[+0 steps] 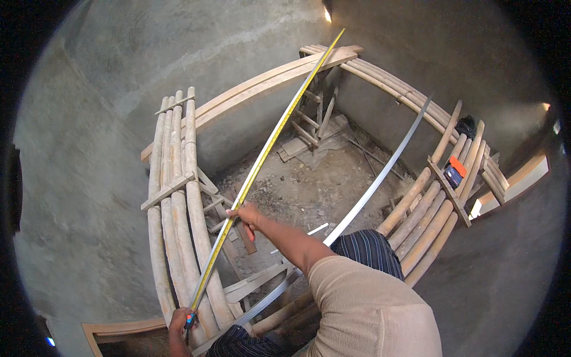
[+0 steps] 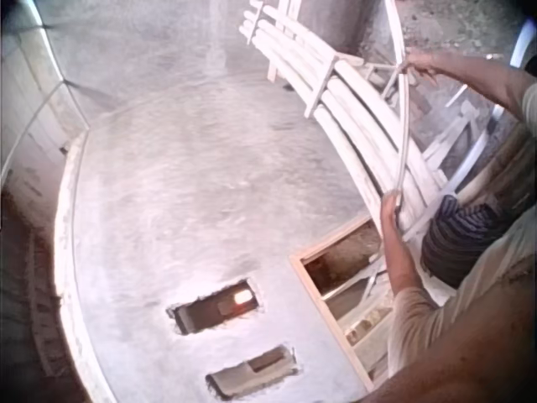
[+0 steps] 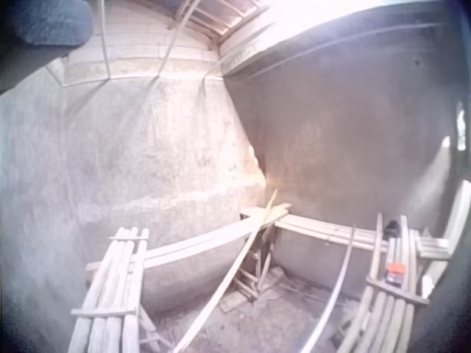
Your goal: The person measures metal studs using a tape measure and a pen, then cuts the metal studs using shears.
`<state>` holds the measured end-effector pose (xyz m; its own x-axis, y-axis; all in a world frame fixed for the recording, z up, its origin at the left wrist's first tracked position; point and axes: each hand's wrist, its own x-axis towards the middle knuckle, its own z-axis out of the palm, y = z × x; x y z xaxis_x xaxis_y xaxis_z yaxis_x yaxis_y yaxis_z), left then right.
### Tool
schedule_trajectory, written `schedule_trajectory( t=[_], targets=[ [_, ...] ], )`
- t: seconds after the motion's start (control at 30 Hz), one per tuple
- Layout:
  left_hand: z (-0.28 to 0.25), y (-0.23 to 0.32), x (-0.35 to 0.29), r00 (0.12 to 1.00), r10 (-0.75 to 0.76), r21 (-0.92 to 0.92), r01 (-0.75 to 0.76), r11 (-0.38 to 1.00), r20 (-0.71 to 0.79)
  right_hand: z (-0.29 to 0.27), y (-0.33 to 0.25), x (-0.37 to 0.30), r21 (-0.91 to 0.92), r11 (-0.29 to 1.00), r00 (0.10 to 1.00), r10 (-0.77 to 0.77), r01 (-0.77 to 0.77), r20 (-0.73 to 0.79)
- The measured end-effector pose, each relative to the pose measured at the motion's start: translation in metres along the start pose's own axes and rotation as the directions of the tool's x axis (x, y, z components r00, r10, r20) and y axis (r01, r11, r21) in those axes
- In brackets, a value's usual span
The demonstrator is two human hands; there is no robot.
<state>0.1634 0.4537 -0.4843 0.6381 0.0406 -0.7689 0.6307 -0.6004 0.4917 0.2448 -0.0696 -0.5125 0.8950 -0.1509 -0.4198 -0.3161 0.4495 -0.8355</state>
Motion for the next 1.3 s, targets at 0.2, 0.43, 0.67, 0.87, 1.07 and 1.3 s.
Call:
schedule_trajectory(
  t=[0.2,0.43,0.67,0.87,1.07,1.3],
  targets=[
    [0.058,0.062,0.006,0.998,-0.057,-0.06,0.059,0.996,0.036,0.033,0.061,-0.01,0.012,1.0,0.999,0.0,0.0,-0.036],
    [0.107,0.116,0.004,0.996,-0.083,-0.037,0.084,0.996,0.016,0.045,0.095,-0.021,-0.077,0.993,0.996,0.086,-0.089,-0.034],
    [0.116,0.106,0.028,0.988,-0.141,-0.015,0.143,0.99,0.068,0.032,0.111,0.004,-0.094,0.995,0.98,0.022,-0.041,-0.196],
    [0.109,0.095,0.015,0.988,-0.125,0.045,0.121,0.992,0.092,0.028,0.113,0.016,-0.047,0.989,0.971,0.129,-0.141,-0.202],
    [0.067,0.037,0.01,0.957,-0.181,-0.023,0.191,0.981,0.227,-0.008,0.087,0.046,0.025,0.985,0.946,0.17,-0.17,-0.276],
    [0.056,0.017,-0.033,0.962,-0.235,0.016,0.235,0.972,0.14,-0.023,0.074,0.053,0.019,0.992,0.959,0.127,-0.127,-0.252]
  ],
)
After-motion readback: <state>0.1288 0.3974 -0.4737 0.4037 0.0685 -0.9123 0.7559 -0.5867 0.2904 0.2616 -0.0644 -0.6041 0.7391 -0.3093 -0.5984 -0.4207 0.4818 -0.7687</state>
